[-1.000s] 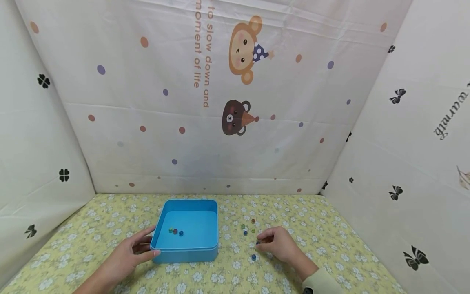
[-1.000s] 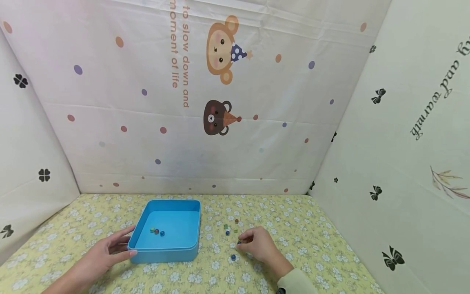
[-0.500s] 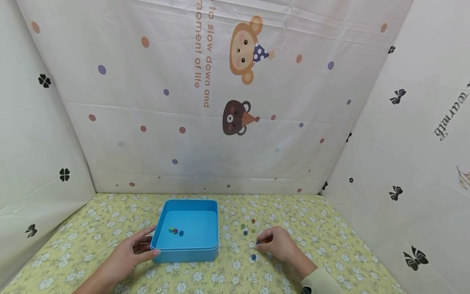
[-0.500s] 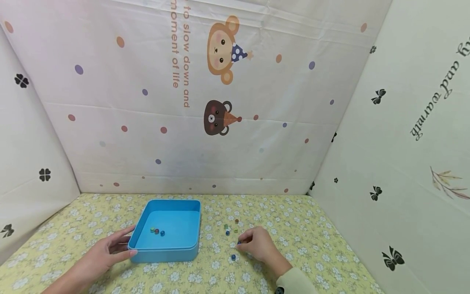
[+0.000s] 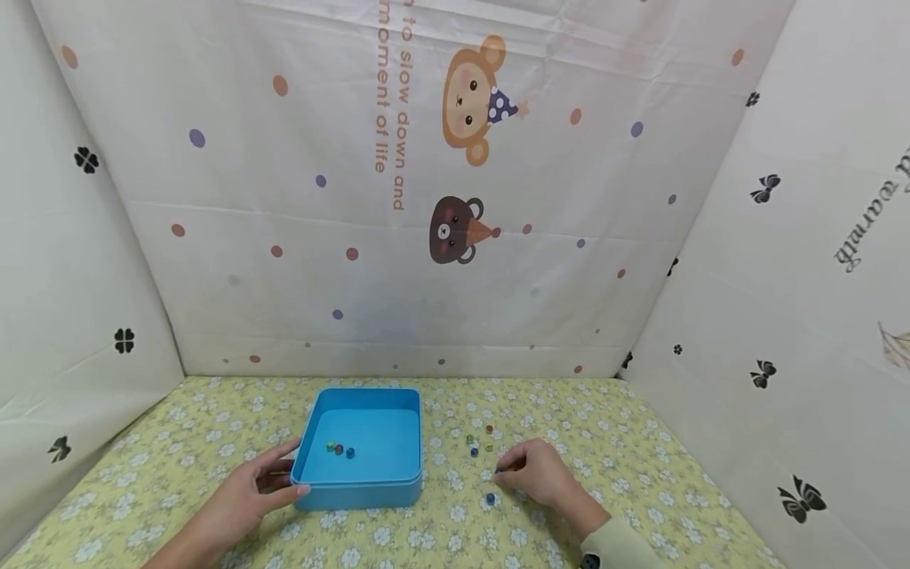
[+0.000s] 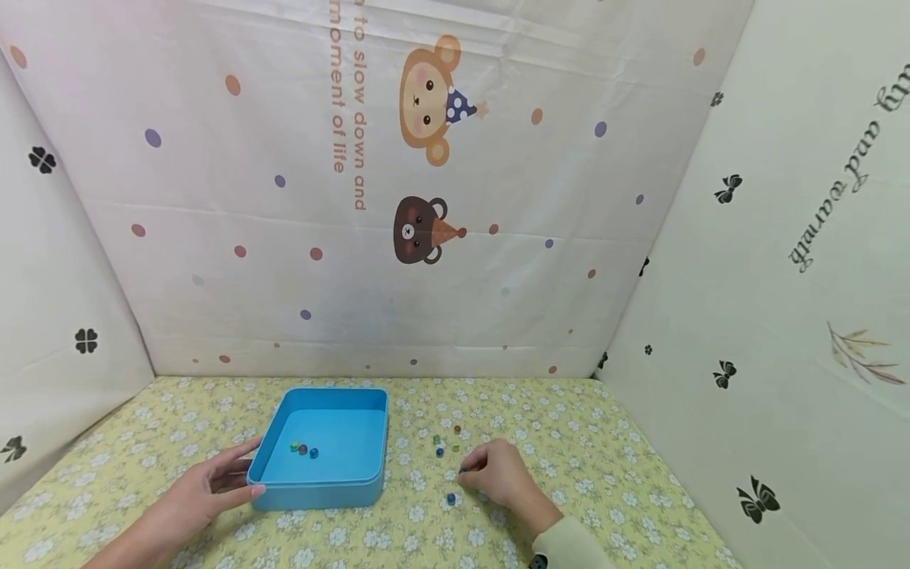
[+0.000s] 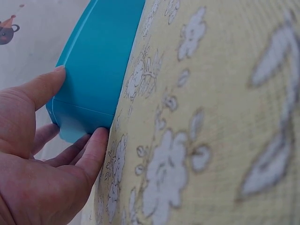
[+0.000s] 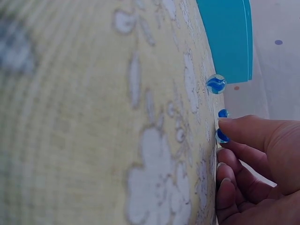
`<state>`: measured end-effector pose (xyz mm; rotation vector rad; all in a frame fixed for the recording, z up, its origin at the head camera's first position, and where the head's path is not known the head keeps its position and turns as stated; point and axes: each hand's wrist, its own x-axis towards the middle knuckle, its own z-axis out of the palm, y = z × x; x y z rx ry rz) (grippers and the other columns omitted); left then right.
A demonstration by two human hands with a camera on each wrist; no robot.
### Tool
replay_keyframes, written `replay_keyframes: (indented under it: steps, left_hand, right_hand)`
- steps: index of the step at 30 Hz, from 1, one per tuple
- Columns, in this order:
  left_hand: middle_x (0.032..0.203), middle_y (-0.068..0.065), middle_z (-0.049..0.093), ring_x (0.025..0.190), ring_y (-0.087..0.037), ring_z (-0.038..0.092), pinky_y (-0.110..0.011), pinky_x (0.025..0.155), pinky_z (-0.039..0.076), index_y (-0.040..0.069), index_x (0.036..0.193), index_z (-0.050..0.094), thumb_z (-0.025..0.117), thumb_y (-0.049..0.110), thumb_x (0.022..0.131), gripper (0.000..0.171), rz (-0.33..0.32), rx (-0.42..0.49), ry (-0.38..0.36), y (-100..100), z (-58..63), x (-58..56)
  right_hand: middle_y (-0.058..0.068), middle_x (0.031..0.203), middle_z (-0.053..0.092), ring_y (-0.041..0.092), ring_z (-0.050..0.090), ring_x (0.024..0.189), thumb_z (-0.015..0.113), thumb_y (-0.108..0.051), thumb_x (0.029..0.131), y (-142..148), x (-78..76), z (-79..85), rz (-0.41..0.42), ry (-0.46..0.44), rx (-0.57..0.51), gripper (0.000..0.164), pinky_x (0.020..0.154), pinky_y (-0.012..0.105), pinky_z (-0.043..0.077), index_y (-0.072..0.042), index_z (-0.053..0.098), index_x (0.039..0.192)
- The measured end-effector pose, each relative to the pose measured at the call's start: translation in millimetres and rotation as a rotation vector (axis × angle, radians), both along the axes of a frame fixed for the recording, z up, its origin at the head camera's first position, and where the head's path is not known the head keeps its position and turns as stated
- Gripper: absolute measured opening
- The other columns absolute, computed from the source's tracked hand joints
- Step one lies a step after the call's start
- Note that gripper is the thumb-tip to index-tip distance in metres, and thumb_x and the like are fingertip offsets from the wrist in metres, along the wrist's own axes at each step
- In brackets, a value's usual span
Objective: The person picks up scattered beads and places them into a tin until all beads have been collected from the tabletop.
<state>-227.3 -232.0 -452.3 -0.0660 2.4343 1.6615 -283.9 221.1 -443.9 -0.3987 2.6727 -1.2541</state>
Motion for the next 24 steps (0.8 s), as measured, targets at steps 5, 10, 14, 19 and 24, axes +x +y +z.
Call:
replay_keyframes:
  steps: [5,10,14,19,24]
  left_hand:
    - [0.147,-0.034,0.049,0.122,-0.038,0.063,-0.041,0.092,0.068,0.005,0.162,0.029,0.078,0.028,0.092,0.088,0.002,0.004,-0.004,0.0,-0.6,1.0]
    - [0.147,-0.034,0.05,0.122,-0.037,0.064,-0.041,0.092,0.068,0.005,0.162,0.028,0.078,0.028,0.093,0.089,-0.001,0.0,0.001,0.8,0.2,0.9]
    - [0.147,-0.035,0.049,0.121,-0.037,0.064,-0.041,0.092,0.068,0.004,0.162,0.027,0.077,0.028,0.093,0.089,-0.008,-0.012,0.011,1.0,0.1,0.5]
    - [0.147,-0.035,0.049,0.121,-0.038,0.064,-0.039,0.092,0.068,0.005,0.162,0.028,0.077,0.027,0.093,0.088,-0.005,-0.013,0.016,0.8,-0.4,0.6]
    - [0.147,-0.035,0.049,0.121,-0.038,0.064,-0.039,0.093,0.068,0.005,0.162,0.028,0.078,0.028,0.092,0.089,-0.003,-0.008,0.013,0.8,-0.2,0.8]
  right_hand:
    - [0.001,0.093,0.075,0.013,0.065,0.076,0.083,-0.012,0.086,-0.2,-0.4,-1.5,-0.014,0.004,0.019,0.012,0.06,0.026,0.061,-0.006,0.081,0.096]
    - [0.002,0.096,0.076,0.012,0.066,0.077,0.083,-0.013,0.086,1.0,-0.5,-1.5,-0.014,0.008,0.024,0.012,0.061,0.027,0.063,-0.007,0.081,0.096]
    - [0.004,0.101,0.076,0.013,0.067,0.08,0.083,-0.014,0.087,3.6,-0.7,-3.0,-0.009,-0.006,-0.005,0.015,0.063,0.028,0.065,-0.006,0.081,0.099]
    - [0.005,0.105,0.076,0.013,0.068,0.083,0.083,-0.017,0.088,6.4,-1.1,-5.3,-0.013,-0.02,-0.043,0.018,0.066,0.029,0.066,-0.005,0.081,0.101]
    - [0.005,0.103,0.076,0.013,0.069,0.083,0.082,-0.018,0.089,5.7,-0.1,-4.5,-0.014,-0.022,-0.061,0.018,0.066,0.03,0.066,-0.004,0.081,0.101]
